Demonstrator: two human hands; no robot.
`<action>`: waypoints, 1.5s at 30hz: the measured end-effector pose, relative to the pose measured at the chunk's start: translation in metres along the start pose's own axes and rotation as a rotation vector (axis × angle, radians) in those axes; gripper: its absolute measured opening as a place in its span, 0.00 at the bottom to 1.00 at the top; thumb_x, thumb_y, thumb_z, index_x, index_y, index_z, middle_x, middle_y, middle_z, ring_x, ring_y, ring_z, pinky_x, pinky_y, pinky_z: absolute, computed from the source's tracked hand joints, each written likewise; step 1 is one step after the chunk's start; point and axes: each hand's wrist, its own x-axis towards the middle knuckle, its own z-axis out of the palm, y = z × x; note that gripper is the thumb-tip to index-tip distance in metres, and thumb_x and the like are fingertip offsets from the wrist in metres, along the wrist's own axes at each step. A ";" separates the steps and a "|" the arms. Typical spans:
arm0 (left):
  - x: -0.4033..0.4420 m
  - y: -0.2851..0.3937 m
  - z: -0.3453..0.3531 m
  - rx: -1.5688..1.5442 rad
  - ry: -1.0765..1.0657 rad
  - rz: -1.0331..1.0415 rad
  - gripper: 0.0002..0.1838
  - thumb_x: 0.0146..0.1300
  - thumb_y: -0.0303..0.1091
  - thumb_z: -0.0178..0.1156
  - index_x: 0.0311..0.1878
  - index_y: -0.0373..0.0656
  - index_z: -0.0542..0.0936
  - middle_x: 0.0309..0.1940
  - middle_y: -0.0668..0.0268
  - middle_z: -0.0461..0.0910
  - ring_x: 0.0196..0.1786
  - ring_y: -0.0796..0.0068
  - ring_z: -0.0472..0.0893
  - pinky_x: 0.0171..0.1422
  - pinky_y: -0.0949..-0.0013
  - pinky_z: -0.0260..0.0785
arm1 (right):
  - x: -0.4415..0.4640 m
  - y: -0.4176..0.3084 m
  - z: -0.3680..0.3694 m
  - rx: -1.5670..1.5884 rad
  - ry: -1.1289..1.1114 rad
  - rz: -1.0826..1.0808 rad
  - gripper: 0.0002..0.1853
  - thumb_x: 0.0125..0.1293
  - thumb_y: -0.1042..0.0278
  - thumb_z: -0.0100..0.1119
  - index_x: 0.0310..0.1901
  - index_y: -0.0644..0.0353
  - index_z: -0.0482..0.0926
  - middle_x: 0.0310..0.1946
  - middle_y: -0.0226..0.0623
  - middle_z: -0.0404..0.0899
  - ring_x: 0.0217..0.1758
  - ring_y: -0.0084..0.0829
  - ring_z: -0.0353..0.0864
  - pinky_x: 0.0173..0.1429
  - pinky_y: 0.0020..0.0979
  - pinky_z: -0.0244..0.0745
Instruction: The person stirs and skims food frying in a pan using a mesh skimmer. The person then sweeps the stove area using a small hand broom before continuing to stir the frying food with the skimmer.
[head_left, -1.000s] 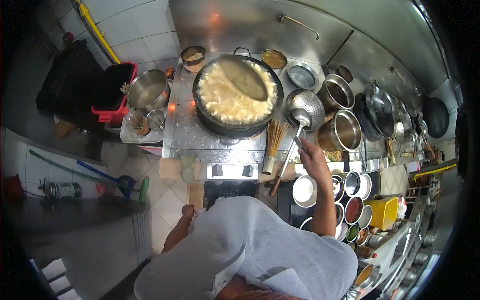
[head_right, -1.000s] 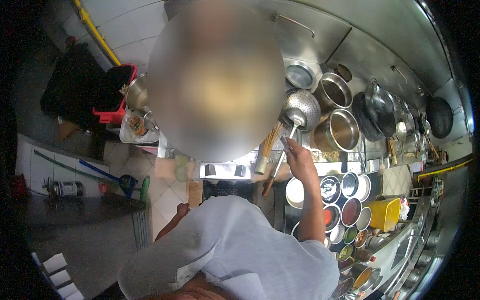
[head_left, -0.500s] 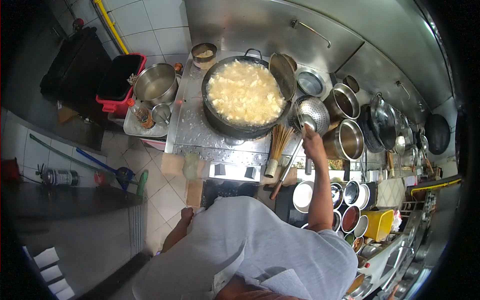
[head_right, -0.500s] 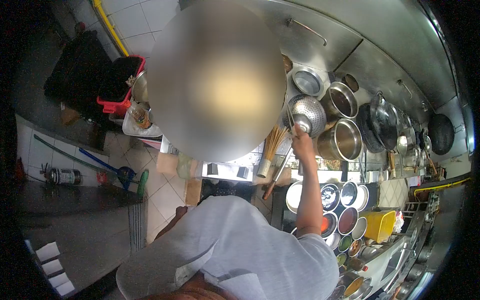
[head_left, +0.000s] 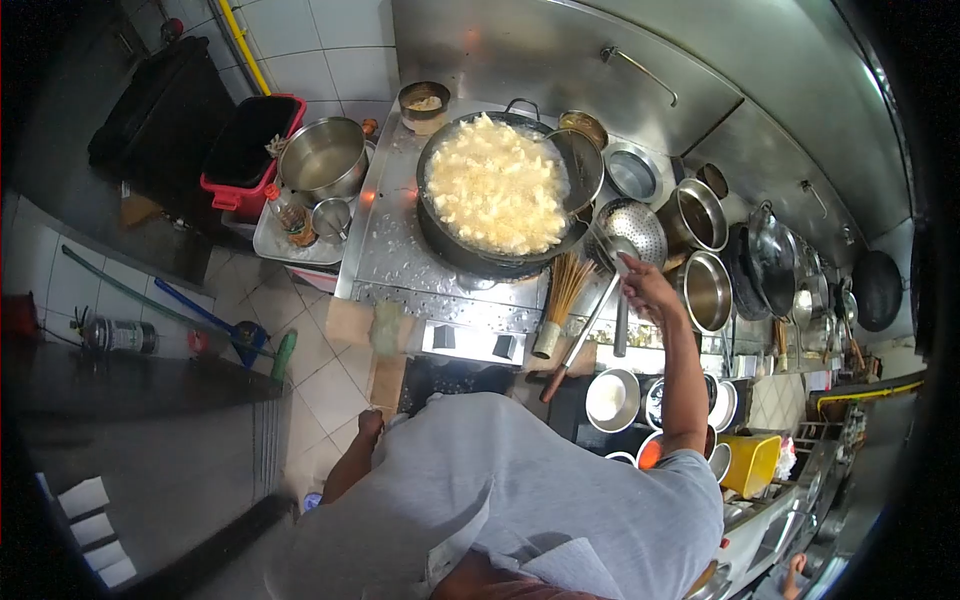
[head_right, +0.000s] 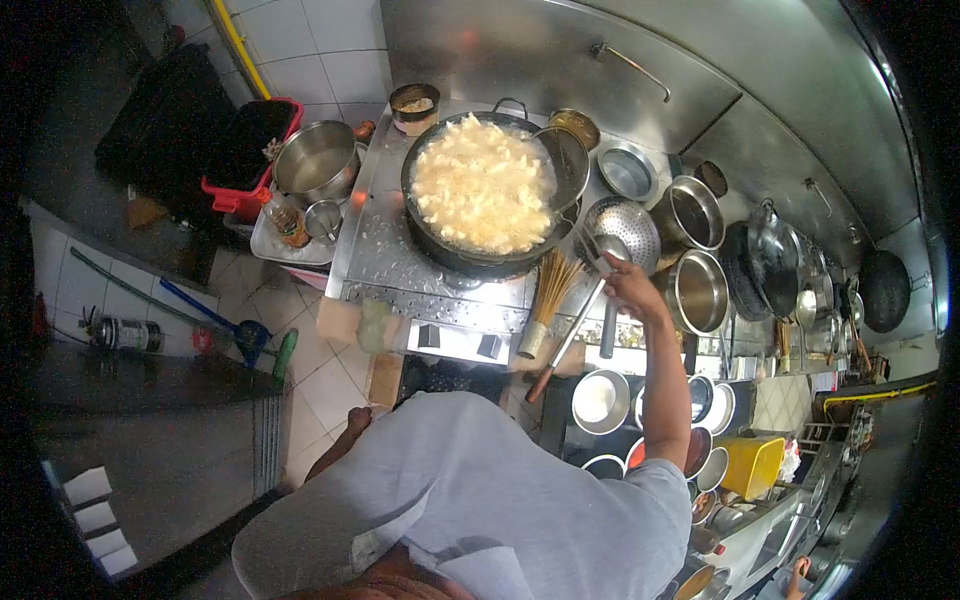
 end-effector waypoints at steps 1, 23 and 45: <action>-0.003 0.002 -0.001 0.016 -0.005 -0.001 0.17 0.55 0.37 0.52 0.21 0.33 0.79 0.17 0.53 0.77 0.20 0.61 0.77 0.27 0.56 0.67 | 0.000 -0.005 -0.009 0.042 -0.024 0.031 0.32 0.68 0.76 0.45 0.74 0.51 0.53 0.17 0.24 0.65 0.10 0.16 0.56 0.11 0.22 0.51; -0.014 -0.014 0.013 0.501 -0.058 0.160 0.07 0.53 0.33 0.57 0.28 0.39 0.81 0.24 0.53 0.81 0.28 0.58 0.82 0.36 0.54 0.72 | 0.030 0.044 0.035 0.683 -0.319 0.148 0.27 0.71 0.76 0.41 0.71 0.47 0.57 0.19 0.21 0.58 0.11 0.12 0.51 0.11 0.15 0.45; -0.021 0.019 -0.009 0.154 -0.093 -0.130 0.10 0.55 0.34 0.57 0.24 0.39 0.80 0.22 0.54 0.81 0.25 0.59 0.82 0.34 0.57 0.74 | -0.062 0.041 0.053 0.539 -0.054 -0.054 0.32 0.69 0.74 0.48 0.73 0.48 0.53 0.17 0.20 0.58 0.09 0.13 0.51 0.10 0.17 0.46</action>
